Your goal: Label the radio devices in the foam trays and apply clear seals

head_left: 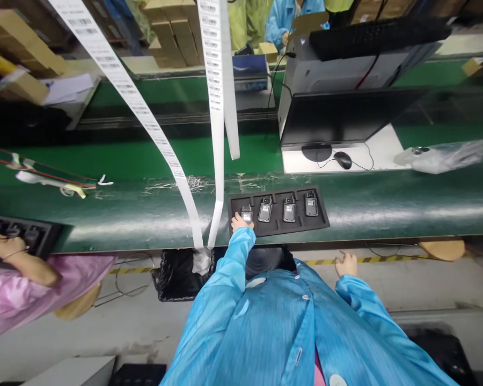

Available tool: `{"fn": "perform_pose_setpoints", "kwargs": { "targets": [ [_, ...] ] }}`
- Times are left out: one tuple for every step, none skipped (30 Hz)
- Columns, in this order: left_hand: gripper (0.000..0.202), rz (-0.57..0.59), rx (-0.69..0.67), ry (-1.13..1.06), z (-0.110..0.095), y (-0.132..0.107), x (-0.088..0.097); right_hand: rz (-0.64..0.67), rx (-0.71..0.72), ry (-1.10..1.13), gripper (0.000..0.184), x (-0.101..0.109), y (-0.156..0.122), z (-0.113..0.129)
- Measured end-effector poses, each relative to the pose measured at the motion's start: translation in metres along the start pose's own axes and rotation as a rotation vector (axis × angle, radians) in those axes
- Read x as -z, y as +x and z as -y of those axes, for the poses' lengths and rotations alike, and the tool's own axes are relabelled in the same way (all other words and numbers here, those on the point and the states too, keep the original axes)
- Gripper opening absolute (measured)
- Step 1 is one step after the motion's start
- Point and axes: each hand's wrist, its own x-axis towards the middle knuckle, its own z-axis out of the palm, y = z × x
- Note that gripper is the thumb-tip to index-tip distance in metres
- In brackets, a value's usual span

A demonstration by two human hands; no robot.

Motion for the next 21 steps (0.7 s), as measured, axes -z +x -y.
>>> {"fn": "perform_pose_setpoints", "kwargs": {
  "targets": [
    [0.088, 0.003, -0.006, 0.008, 0.000, 0.000, -0.001, 0.002, -0.017, -0.005, 0.054, 0.002, -0.002, -0.005],
    [0.088, 0.006, -0.013, 0.015, 0.000, 0.001, -0.001, 0.005, -0.032, -0.012, 0.054, 0.004, -0.004, -0.010],
    [0.088, 0.009, -0.020, 0.022, 0.000, 0.001, -0.002, 0.011, -0.044, -0.018, 0.054, 0.004, -0.006, -0.013],
    [0.089, 0.013, -0.029, 0.028, 0.001, 0.001, -0.003, 0.020, -0.052, -0.026, 0.053, 0.004, -0.007, -0.015],
    [0.091, 0.017, -0.041, 0.034, 0.001, 0.001, -0.004, 0.031, -0.057, -0.033, 0.053, 0.003, -0.007, -0.017],
    [0.094, 0.022, -0.053, 0.040, 0.002, 0.002, -0.005, 0.045, -0.058, -0.039, 0.052, 0.002, -0.008, -0.016],
    [0.097, 0.028, -0.064, 0.045, 0.003, 0.002, -0.006, 0.061, -0.054, -0.045, 0.051, 0.000, -0.008, -0.015],
    [0.099, 0.033, -0.071, 0.050, 0.003, 0.003, -0.007, 0.077, -0.046, -0.050, 0.051, -0.002, -0.007, -0.013],
    [0.102, 0.036, -0.074, 0.054, 0.004, 0.004, -0.007, 0.092, -0.036, -0.054, 0.050, -0.004, -0.007, -0.010],
    [0.104, 0.037, -0.070, 0.058, 0.004, 0.005, -0.008, 0.104, -0.024, -0.057, 0.050, -0.006, -0.006, -0.006],
    [0.106, 0.035, -0.061, 0.060, 0.004, 0.006, -0.008, 0.116, -0.010, -0.058, 0.049, -0.008, -0.005, -0.002],
    [0.106, 0.030, -0.047, 0.063, 0.005, 0.006, -0.007, 0.124, 0.003, -0.058, 0.048, -0.009, -0.003, 0.002],
    [0.106, 0.024, -0.033, 0.065, 0.005, 0.006, -0.007, 0.131, 0.015, -0.058, 0.047, -0.010, -0.002, 0.005],
    [0.105, 0.017, -0.019, 0.067, 0.005, 0.005, -0.006, 0.136, 0.026, -0.057, 0.047, -0.011, 0.000, 0.008],
    [0.104, 0.010, -0.008, 0.070, 0.005, 0.004, -0.004, 0.141, 0.034, -0.057, 0.046, -0.012, 0.002, 0.010],
    [0.102, 0.002, 0.001, 0.072, 0.005, 0.002, -0.003, 0.145, 0.040, -0.058, 0.045, -0.012, 0.003, 0.010],
    [0.100, -0.007, 0.007, 0.075, 0.004, -0.001, -0.001, 0.150, 0.042, -0.060, 0.045, -0.012, 0.004, 0.009],
    [0.098, -0.016, 0.009, 0.078, 0.003, -0.004, 0.000, 0.157, 0.039, -0.063, 0.045, -0.011, 0.005, 0.007],
    [0.096, -0.027, 0.009, 0.082, 0.001, -0.007, 0.001, 0.166, 0.034, -0.067, 0.044, -0.011, 0.006, 0.003],
    [0.094, -0.039, 0.004, 0.087, -0.002, -0.011, 0.002, 0.175, 0.026, -0.071, 0.044, -0.010, 0.007, -0.002],
    [0.093, -0.049, -0.009, 0.092, -0.006, -0.015, 0.002, 0.184, 0.017, -0.076, 0.044, -0.009, 0.007, -0.008]
  ]
}}
